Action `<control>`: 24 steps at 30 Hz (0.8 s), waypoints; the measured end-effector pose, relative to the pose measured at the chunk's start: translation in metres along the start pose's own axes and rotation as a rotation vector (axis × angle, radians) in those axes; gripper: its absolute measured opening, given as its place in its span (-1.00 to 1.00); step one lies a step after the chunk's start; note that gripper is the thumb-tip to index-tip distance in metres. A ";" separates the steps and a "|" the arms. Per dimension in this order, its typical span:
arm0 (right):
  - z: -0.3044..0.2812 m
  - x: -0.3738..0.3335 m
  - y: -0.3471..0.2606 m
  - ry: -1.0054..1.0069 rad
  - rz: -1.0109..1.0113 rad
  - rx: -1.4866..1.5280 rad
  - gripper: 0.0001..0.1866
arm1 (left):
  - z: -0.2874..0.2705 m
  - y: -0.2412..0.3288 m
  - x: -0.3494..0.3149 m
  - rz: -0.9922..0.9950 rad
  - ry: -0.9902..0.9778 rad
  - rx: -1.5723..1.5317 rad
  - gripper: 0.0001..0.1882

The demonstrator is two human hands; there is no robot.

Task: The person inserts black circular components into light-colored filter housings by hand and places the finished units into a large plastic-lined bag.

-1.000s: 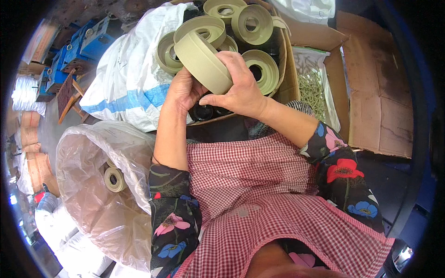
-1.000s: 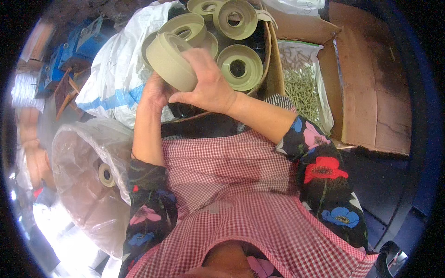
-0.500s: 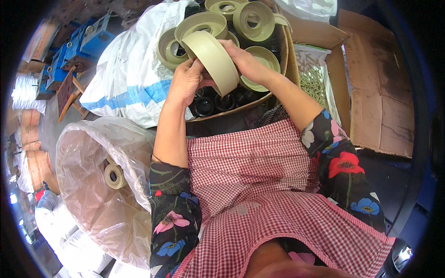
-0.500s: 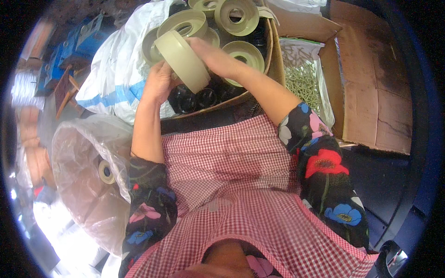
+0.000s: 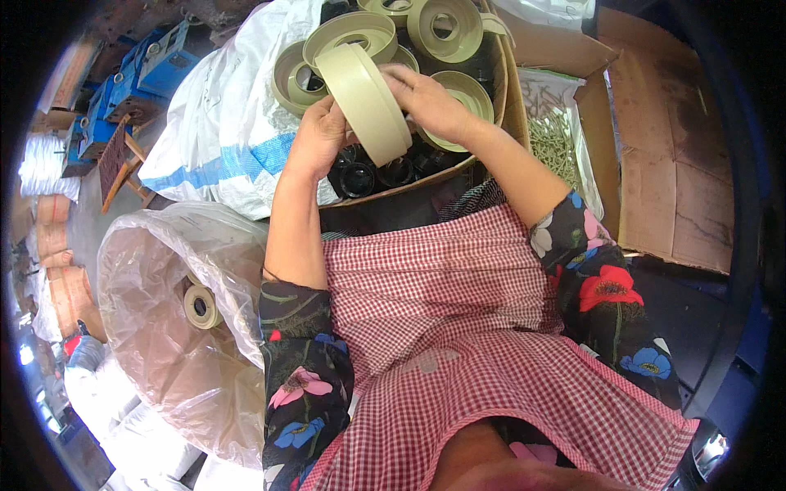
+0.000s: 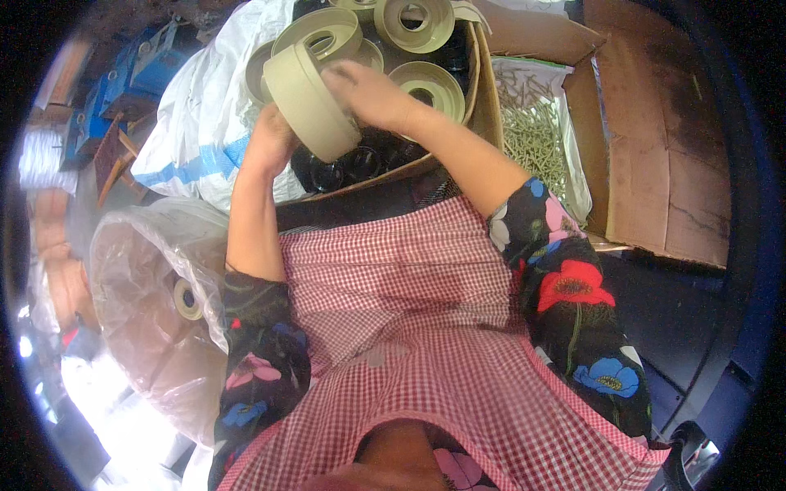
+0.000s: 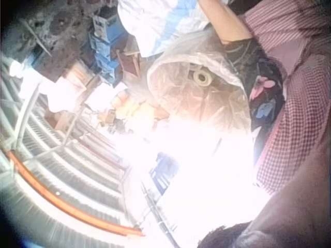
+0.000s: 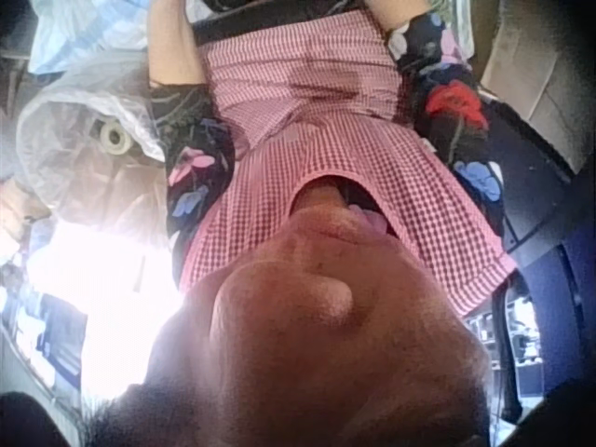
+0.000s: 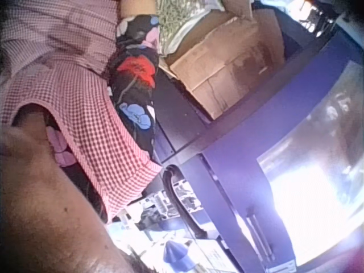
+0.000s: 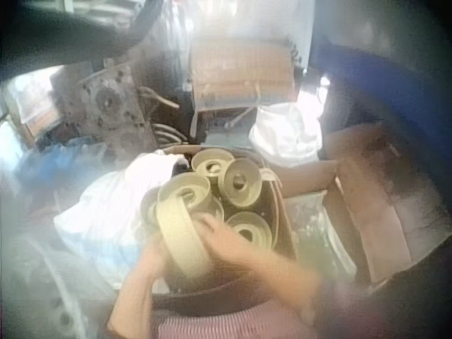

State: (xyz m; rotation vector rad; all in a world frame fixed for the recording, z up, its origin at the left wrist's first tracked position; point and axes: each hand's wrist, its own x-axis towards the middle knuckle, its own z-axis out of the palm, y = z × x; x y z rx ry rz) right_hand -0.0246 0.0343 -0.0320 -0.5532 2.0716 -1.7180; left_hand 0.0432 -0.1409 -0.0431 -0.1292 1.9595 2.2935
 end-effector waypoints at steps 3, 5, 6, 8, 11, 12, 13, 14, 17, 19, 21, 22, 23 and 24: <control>-0.035 -0.002 -0.013 -0.509 0.538 0.160 -0.54 | -0.008 0.003 -0.004 0.141 0.034 0.320 -0.34; -0.025 0.002 0.004 -0.218 0.300 -0.180 -0.56 | -0.006 0.002 -0.004 0.050 0.174 0.099 -0.34; -0.022 0.004 0.011 -0.126 0.137 -0.319 -0.58 | -0.011 0.001 -0.003 0.050 0.197 0.032 -0.34; -0.014 0.009 0.024 0.058 -0.194 -0.584 -0.61 | -0.021 0.001 -0.003 0.031 0.227 -0.042 -0.35; -0.008 0.021 0.055 0.077 -0.501 -0.925 -0.62 | -0.026 0.001 0.002 0.004 0.223 -0.008 -0.35; -0.005 0.020 0.062 0.026 -0.392 -1.048 -0.65 | -0.026 0.001 0.001 -0.034 0.224 0.034 -0.36; -0.008 0.024 0.066 -0.052 -0.306 -1.117 -0.68 | -0.027 0.002 -0.001 -0.072 0.224 0.077 -0.37; -0.010 0.034 0.068 -0.137 -0.219 -1.176 -0.71 | -0.028 0.002 -0.004 -0.116 0.230 0.123 -0.38; -0.030 0.051 0.086 0.104 -0.464 -1.118 -0.83 | -0.020 0.009 -0.009 -0.222 0.223 0.678 -0.42; -0.043 0.055 0.072 0.115 -0.327 -0.857 -0.78 | -0.022 -0.009 -0.010 -0.304 0.086 0.913 -0.36; -0.045 0.049 0.052 0.162 -0.262 -0.676 -0.69 | -0.016 -0.016 -0.001 -0.381 -0.035 1.185 -0.33; -0.041 0.046 0.046 0.220 -0.314 -0.514 -0.70 | -0.017 -0.028 0.007 -0.490 -0.059 1.380 -0.31; -0.044 0.042 0.039 0.283 -0.359 -0.362 -0.70 | -0.002 -0.029 0.010 -0.501 -0.057 1.580 -0.30; -0.044 0.035 0.021 0.267 -0.117 -0.049 -0.72 | 0.011 -0.037 0.006 -0.348 0.055 1.651 -0.38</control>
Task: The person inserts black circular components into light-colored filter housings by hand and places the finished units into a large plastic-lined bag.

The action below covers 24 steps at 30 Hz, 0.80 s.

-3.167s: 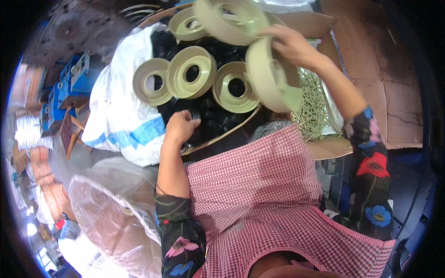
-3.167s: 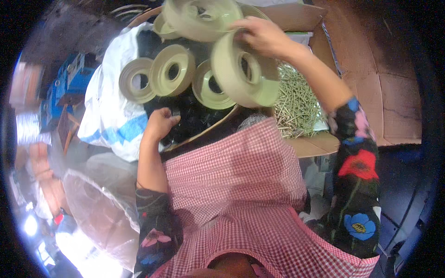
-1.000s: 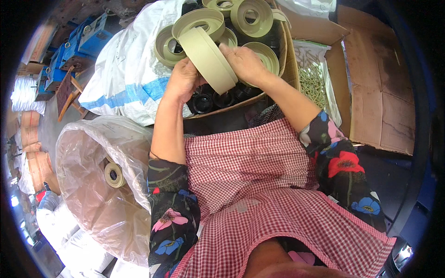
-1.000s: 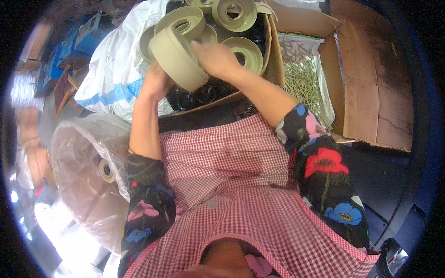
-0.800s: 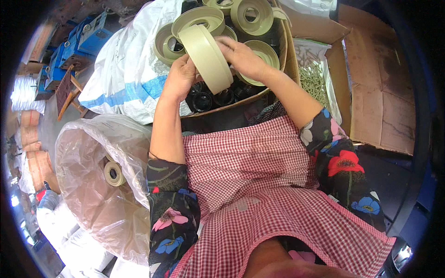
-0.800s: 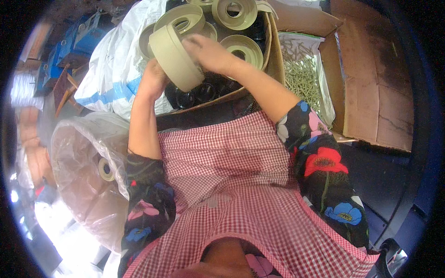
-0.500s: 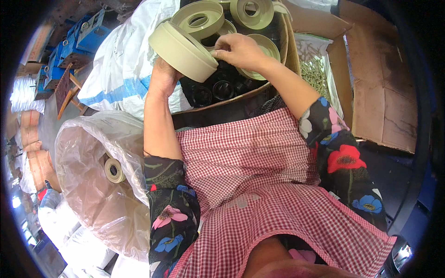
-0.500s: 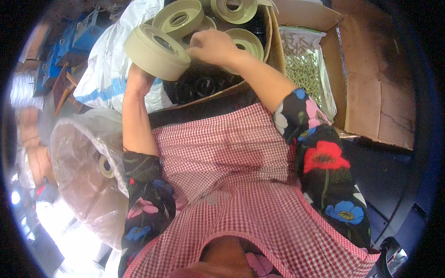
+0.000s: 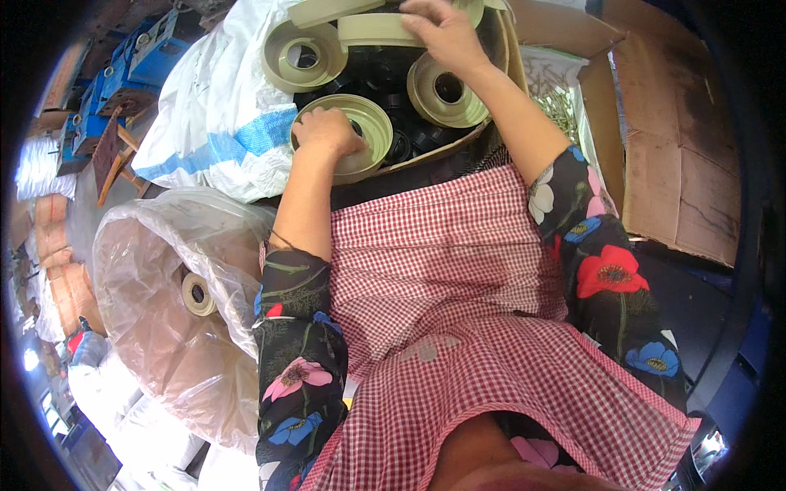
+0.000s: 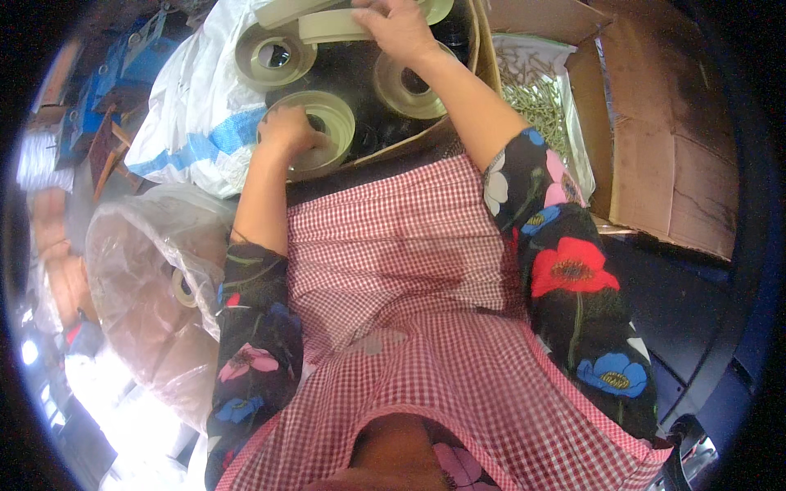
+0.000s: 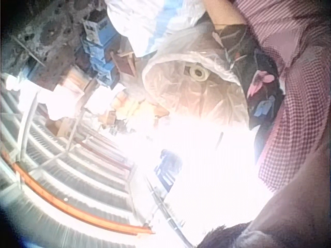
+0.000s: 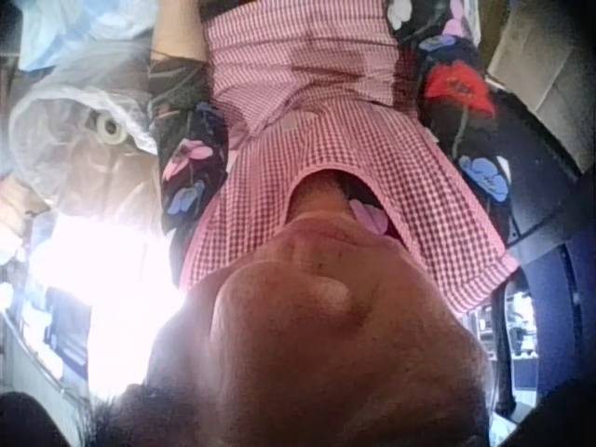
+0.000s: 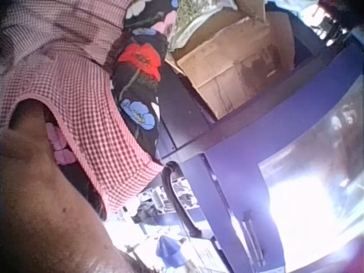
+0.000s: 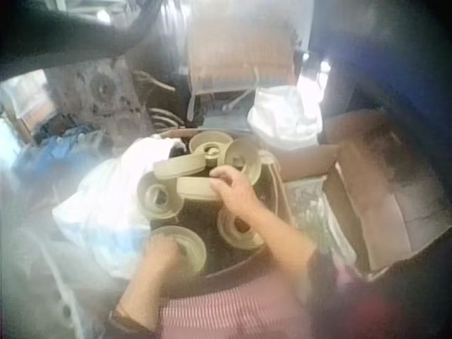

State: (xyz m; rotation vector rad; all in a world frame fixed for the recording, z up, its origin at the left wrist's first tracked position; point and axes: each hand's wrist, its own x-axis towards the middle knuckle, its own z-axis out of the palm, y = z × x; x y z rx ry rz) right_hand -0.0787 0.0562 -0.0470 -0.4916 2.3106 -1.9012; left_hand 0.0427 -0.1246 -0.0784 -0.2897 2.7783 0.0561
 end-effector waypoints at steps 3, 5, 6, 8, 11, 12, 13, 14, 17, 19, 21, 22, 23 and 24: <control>-0.007 -0.006 -0.012 0.290 -0.192 -0.038 -0.76 | 0.007 0.013 0.010 0.135 0.277 -0.127 -0.57; -0.018 -0.008 -0.019 0.348 -0.189 -0.053 -0.78 | 0.016 0.020 0.036 0.320 0.368 -0.282 -0.71; -0.021 -0.008 -0.021 0.409 -0.186 -0.087 -0.78 | 0.019 0.028 0.039 0.357 0.336 -0.237 -0.67; -0.021 -0.013 -0.036 0.489 -0.079 -0.189 -0.74 | 0.036 0.041 0.048 0.356 0.242 -0.055 -0.60; -0.051 0.015 0.038 0.460 -0.168 0.354 -0.69 | 0.050 0.066 0.065 0.320 0.289 -0.020 -0.69; -0.054 0.016 0.042 0.426 -0.057 0.430 -0.69 | 0.050 0.063 0.069 0.280 0.295 -0.084 -0.70; -0.057 0.018 0.046 0.435 0.032 0.492 -0.67 | 0.049 0.058 0.073 0.238 0.301 -0.147 -0.71; -0.058 0.017 0.042 0.449 0.122 0.560 -0.65 | 0.041 0.054 0.074 0.201 0.306 -0.204 -0.72; -0.057 0.010 0.028 0.280 0.269 0.872 -0.58 | 0.005 0.042 0.064 0.134 0.492 -0.526 -0.75; -0.045 0.004 0.020 0.111 0.389 0.968 -0.51 | -0.014 0.034 0.053 0.114 0.520 -1.122 -0.79; -0.030 -0.001 0.012 -0.021 0.572 0.890 -0.42 | -0.031 0.029 0.043 0.003 0.288 -1.687 -0.79; -0.019 -0.013 0.005 -0.036 0.542 0.687 -0.39 | -0.033 0.032 0.039 0.064 0.311 -1.758 -0.79; -0.005 -0.025 -0.014 -0.060 0.507 0.486 -0.35 | -0.034 0.034 0.033 0.123 0.343 -1.827 -0.79; 0.005 -0.021 -0.005 -0.183 0.499 0.359 -0.49 | -0.033 0.038 0.030 0.149 0.371 -1.795 -0.78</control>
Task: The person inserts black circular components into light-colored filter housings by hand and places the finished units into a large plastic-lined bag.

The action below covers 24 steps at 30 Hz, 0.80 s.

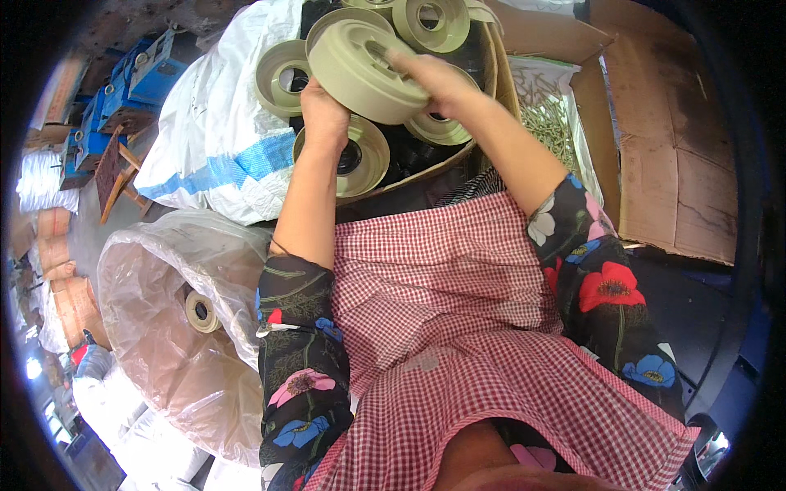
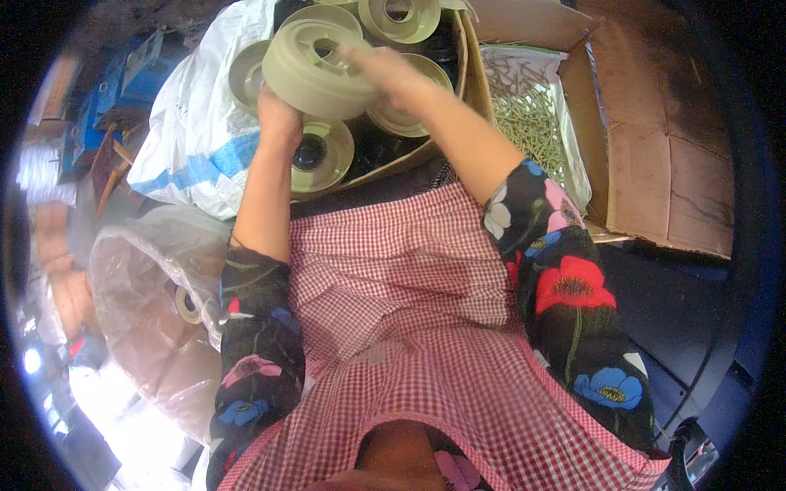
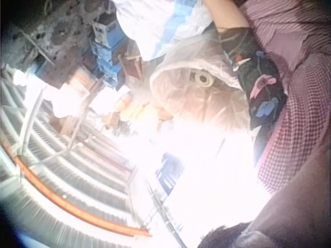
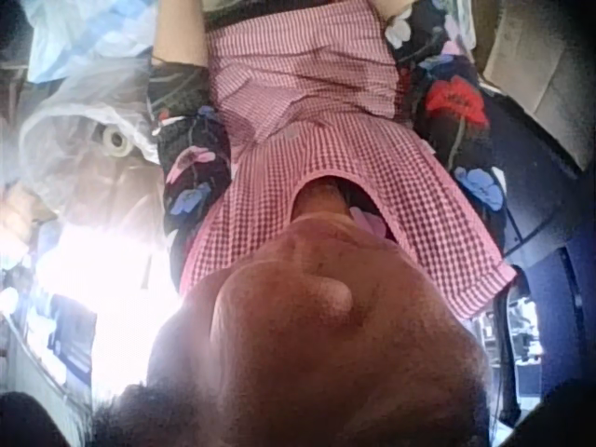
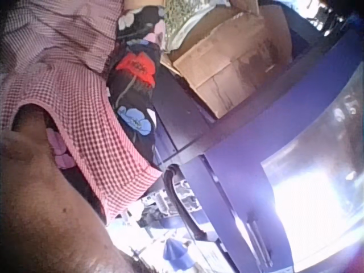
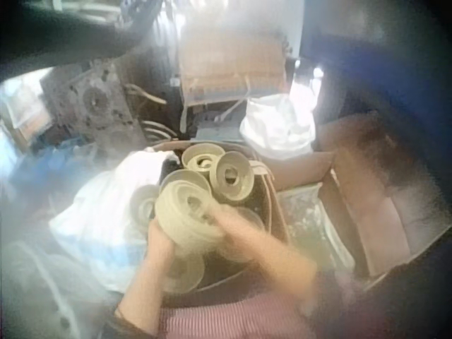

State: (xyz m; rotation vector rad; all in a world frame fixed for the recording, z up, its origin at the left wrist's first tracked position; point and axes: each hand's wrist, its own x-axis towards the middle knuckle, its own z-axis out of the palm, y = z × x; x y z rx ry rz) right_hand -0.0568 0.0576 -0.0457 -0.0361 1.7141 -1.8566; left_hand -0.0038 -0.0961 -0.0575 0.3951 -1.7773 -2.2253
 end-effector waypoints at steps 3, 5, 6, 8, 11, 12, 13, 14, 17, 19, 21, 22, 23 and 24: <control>0.022 0.002 0.020 -0.065 -0.154 -0.057 -0.51 | -0.001 0.005 -0.006 0.046 -0.012 0.135 -0.66; 0.024 -0.007 0.012 -0.056 -0.105 -0.104 -0.53 | -0.004 0.011 -0.005 -0.005 -0.026 0.292 -0.54; 0.026 -0.012 0.006 -0.049 -0.081 -0.130 -0.54 | -0.005 0.018 -0.007 -0.025 -0.035 0.378 -0.37; 0.028 -0.013 0.009 -0.022 -0.080 -0.050 -0.55 | -0.015 0.016 -0.002 0.221 -0.219 0.487 -0.30; 0.023 -0.018 0.006 -0.037 -0.197 0.019 -0.55 | -0.018 0.024 -0.009 0.225 -0.237 0.568 -0.25; 0.021 -0.018 0.006 -0.051 -0.254 0.033 -0.54 | -0.017 0.028 -0.011 0.195 -0.239 0.563 -0.27; 0.021 -0.015 0.008 -0.046 -0.351 -0.013 -0.55 | -0.017 0.033 -0.013 0.165 -0.240 0.558 -0.28; 0.023 -0.012 0.007 -0.045 -0.449 -0.058 -0.57 | -0.016 0.043 -0.016 0.065 -0.257 0.518 -0.34; 0.033 -0.018 0.007 0.020 -0.541 -0.158 -0.57 | -0.026 0.036 -0.012 -0.015 -0.317 0.309 -0.42; 0.040 -0.027 0.005 -0.031 -0.667 -0.156 -0.56 | -0.032 0.038 -0.014 -0.150 -0.329 0.121 -0.48; 0.028 -0.025 0.002 0.046 -1.055 -0.584 -0.57 | -0.038 0.031 -0.014 -0.345 -0.358 -0.242 -0.51; 0.019 -0.025 -0.001 0.008 -1.185 -0.702 -0.59 | -0.044 0.030 -0.015 -0.404 -0.374 -0.320 -0.54; 0.026 -0.026 -0.007 -0.051 -1.326 -0.797 -0.60 | -0.068 0.016 -0.010 -0.310 -0.469 -0.452 -0.58; 0.026 -0.029 -0.010 -0.099 -1.376 -0.775 -0.61 | -0.074 0.015 -0.005 -0.326 -0.503 -0.479 -0.59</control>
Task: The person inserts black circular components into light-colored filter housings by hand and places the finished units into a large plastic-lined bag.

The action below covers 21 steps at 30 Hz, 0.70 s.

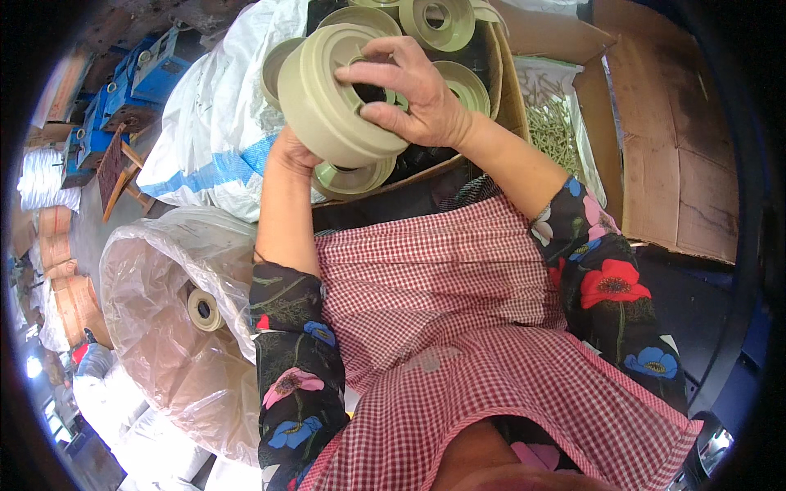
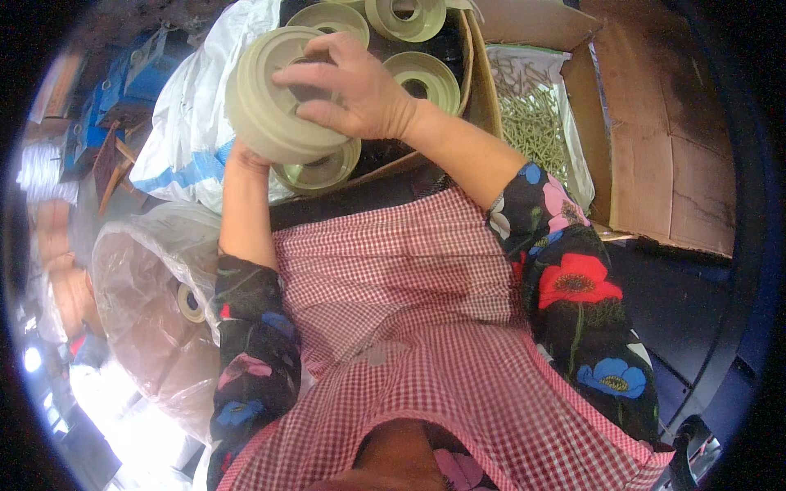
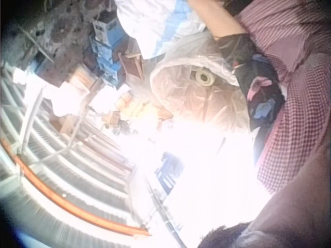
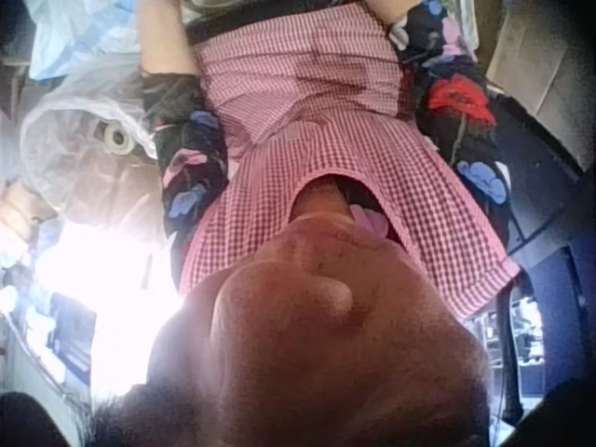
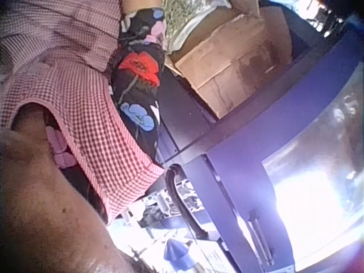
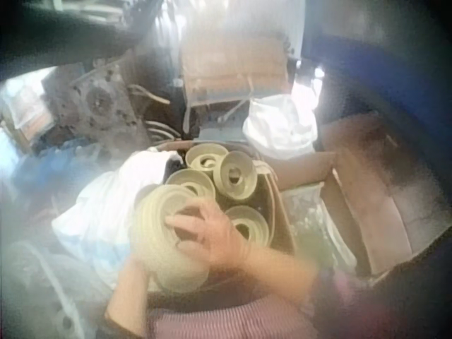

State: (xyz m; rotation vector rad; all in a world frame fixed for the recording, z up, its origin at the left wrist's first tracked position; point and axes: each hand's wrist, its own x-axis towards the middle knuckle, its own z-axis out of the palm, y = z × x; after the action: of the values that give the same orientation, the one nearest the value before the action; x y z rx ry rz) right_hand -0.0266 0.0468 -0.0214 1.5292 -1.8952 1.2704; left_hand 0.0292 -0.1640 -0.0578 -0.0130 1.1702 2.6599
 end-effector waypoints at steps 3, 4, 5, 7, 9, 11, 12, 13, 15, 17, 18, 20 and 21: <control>0.002 -0.001 -0.002 -0.002 -0.071 -0.030 -0.57 | -0.008 0.006 -0.001 -0.074 -0.039 -0.042 -0.59; 0.008 -0.004 -0.003 0.045 -0.024 0.030 -0.59 | -0.009 0.007 -0.001 -0.101 -0.041 -0.050 -0.59; 0.010 -0.008 -0.003 0.055 0.116 0.080 -0.60 | -0.003 0.007 0.000 -0.136 0.031 0.026 -0.60; 0.010 -0.013 -0.005 0.076 0.389 0.178 -0.61 | 0.025 0.005 0.003 -0.197 0.173 0.181 -0.60; 0.014 -0.007 0.004 -0.044 0.787 0.363 -0.59 | 0.031 -0.005 0.003 -0.130 0.256 0.324 -0.48; 0.002 -0.002 0.020 -0.351 1.301 0.609 -0.53 | 0.017 -0.004 0.002 -0.173 0.183 0.461 -0.45; 0.000 -0.009 0.028 -0.410 1.275 0.518 -0.50 | 0.022 -0.004 0.003 -0.150 0.171 0.475 -0.45; -0.001 -0.016 0.035 -0.467 1.247 0.429 -0.45 | 0.026 -0.003 0.003 -0.126 0.160 0.490 -0.45; 0.007 -0.017 0.020 -0.302 1.033 -0.051 -0.46 | 0.025 -0.006 0.002 -0.082 0.188 0.498 -0.45; 0.005 -0.017 0.017 -0.054 0.870 -0.178 -0.46 | 0.027 -0.006 0.010 -0.034 0.252 0.503 -0.43; 0.005 -0.019 0.020 0.031 0.841 -0.117 -0.46 | 0.034 -0.008 0.008 -0.005 0.335 0.476 -0.44; 0.001 -0.025 0.040 -0.027 0.880 -0.096 -0.44 | 0.043 0.000 0.004 0.055 0.358 0.638 -0.44; -0.003 -0.029 0.051 -0.239 0.956 -0.185 -0.44 | 0.045 0.005 0.001 0.089 0.372 0.720 -0.43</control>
State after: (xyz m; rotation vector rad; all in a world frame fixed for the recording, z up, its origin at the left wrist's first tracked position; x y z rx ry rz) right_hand -0.0646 0.0659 -0.0624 0.6664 -2.9713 1.1961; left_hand 0.0310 -0.1342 -0.0232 -0.3467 2.2238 2.1987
